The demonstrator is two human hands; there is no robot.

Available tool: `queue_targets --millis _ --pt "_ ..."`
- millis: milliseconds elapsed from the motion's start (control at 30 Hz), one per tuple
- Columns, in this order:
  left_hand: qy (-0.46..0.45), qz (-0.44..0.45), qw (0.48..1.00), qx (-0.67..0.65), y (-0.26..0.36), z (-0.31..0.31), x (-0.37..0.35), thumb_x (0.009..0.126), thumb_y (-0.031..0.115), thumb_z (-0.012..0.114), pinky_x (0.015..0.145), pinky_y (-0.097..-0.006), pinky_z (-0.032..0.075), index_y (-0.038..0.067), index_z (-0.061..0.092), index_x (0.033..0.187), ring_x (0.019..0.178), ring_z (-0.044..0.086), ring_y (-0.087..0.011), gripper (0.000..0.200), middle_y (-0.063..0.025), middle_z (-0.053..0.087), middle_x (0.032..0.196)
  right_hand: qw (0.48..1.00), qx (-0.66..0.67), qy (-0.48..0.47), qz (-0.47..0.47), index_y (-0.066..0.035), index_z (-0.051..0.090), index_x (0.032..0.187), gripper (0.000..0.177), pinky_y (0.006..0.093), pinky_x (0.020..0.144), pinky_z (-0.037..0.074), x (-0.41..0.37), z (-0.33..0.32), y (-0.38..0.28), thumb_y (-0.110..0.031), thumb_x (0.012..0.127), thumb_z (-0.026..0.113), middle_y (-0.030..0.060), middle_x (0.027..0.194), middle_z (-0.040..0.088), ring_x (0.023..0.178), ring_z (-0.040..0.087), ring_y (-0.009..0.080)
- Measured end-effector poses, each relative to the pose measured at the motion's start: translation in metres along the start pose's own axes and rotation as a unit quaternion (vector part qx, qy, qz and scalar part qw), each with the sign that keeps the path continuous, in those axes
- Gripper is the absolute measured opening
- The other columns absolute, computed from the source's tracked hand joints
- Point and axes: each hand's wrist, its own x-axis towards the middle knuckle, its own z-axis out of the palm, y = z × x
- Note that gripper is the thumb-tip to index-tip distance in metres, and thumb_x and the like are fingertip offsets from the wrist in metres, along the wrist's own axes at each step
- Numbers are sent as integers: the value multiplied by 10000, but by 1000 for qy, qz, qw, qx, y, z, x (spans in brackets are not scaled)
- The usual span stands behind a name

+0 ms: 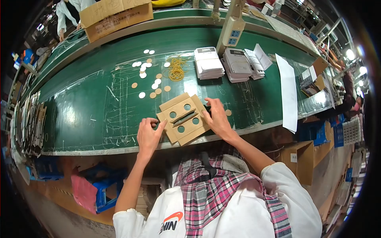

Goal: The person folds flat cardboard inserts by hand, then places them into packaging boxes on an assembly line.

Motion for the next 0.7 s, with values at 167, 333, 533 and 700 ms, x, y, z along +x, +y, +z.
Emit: queue_targets --millis 167,333,533,700 --pt "-58 -59 982 -170 20 9 -3 790 220 636 652 -295 450 -45 441 1032 752 582 -158 409 -152 601 858 983 119 -67 120 34 445 1154 424 354 741 438 3 -2 3 -108 780 583 139 881 523 785 539 252" --pt "-18 -23 892 -452 30 27 -6 832 90 558 766 -257 433 -41 411 1112 911 547 -126 342 -123 590 977 874 398 -121 252 19 550 1089 373 260 694 452 9 -19 -6 -221 810 610 71 882 588 768 544 117" --pt "-122 -58 851 -507 55 27 -5 785 84 622 783 -249 431 -1 517 1083 904 556 -135 327 -94 592 1002 836 468 -159 237 -28 582 1061 322 234 680 467 4 -44 -7 -231 816 628 44 908 604 777 553 86" --pt "-115 -45 872 -473 66 45 -9 749 103 684 740 -253 454 3 533 1080 825 579 -121 377 -73 615 950 815 492 -177 249 -31 576 1077 335 233 670 474 -5 -51 7 -163 782 664 54 901 613 757 571 95"
